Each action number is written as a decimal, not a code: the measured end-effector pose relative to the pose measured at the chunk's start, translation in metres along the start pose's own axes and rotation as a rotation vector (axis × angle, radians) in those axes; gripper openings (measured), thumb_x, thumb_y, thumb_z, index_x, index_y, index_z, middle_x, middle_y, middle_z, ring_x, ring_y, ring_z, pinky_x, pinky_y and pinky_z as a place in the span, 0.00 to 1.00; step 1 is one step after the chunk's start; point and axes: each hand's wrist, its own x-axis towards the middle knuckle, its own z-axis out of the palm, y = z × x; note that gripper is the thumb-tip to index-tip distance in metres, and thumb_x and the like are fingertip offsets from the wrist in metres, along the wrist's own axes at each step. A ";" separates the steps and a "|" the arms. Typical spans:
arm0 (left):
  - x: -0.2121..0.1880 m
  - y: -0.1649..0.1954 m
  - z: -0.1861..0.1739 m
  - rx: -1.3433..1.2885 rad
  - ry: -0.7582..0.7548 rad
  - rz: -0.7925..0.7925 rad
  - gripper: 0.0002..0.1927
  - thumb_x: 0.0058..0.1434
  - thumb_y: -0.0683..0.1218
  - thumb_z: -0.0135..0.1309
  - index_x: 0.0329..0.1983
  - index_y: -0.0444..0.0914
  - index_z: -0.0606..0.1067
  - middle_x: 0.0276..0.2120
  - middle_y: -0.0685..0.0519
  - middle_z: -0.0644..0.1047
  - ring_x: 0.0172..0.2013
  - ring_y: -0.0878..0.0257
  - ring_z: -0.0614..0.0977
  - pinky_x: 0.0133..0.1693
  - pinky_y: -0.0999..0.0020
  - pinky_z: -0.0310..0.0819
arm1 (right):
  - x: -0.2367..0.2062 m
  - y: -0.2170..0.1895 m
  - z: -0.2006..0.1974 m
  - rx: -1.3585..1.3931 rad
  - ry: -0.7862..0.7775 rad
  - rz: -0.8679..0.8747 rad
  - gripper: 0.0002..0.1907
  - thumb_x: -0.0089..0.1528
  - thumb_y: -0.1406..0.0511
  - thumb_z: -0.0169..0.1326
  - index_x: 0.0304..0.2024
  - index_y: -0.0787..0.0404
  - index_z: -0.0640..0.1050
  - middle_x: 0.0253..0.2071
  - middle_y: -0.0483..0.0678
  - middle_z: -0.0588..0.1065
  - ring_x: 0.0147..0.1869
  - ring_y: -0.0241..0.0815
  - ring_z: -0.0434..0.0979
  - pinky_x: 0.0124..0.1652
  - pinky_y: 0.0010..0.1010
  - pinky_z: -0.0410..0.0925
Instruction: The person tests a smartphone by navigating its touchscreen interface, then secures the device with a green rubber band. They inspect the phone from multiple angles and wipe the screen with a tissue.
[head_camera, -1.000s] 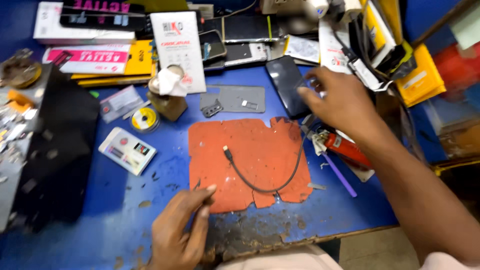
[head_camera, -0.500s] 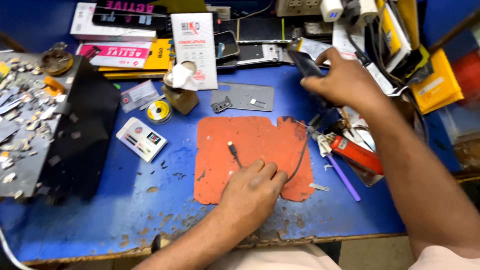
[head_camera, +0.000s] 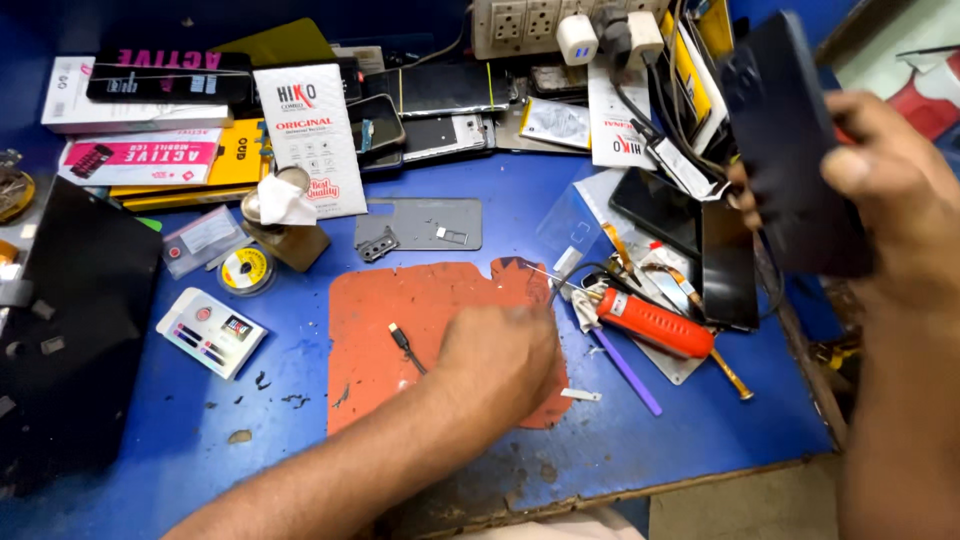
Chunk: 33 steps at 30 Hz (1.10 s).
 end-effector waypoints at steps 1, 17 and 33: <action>-0.002 0.000 0.001 -0.012 0.016 0.038 0.13 0.57 0.49 0.57 0.40 0.35 0.74 0.29 0.47 0.80 0.28 0.53 0.83 0.27 0.58 0.77 | -0.009 0.001 -0.002 0.011 0.004 -0.008 0.31 0.64 0.54 0.54 0.60 0.70 0.65 0.48 0.65 0.75 0.45 0.48 0.80 0.47 0.38 0.76; 0.103 -0.018 -0.018 -0.406 0.765 0.171 0.26 0.60 0.34 0.48 0.63 0.35 0.70 0.55 0.42 0.77 0.45 0.44 0.82 0.44 0.54 0.78 | -0.045 0.024 0.052 0.593 -0.042 0.076 0.40 0.57 0.59 0.64 0.66 0.71 0.66 0.57 0.67 0.75 0.55 0.55 0.80 0.54 0.42 0.75; -0.090 -0.026 0.053 -2.191 0.386 -0.066 0.55 0.53 0.52 0.72 0.76 0.33 0.53 0.72 0.43 0.63 0.67 0.52 0.69 0.66 0.53 0.64 | -0.072 0.037 0.197 -0.326 -0.320 0.096 0.39 0.49 0.61 0.72 0.60 0.61 0.72 0.55 0.53 0.80 0.59 0.45 0.83 0.53 0.32 0.75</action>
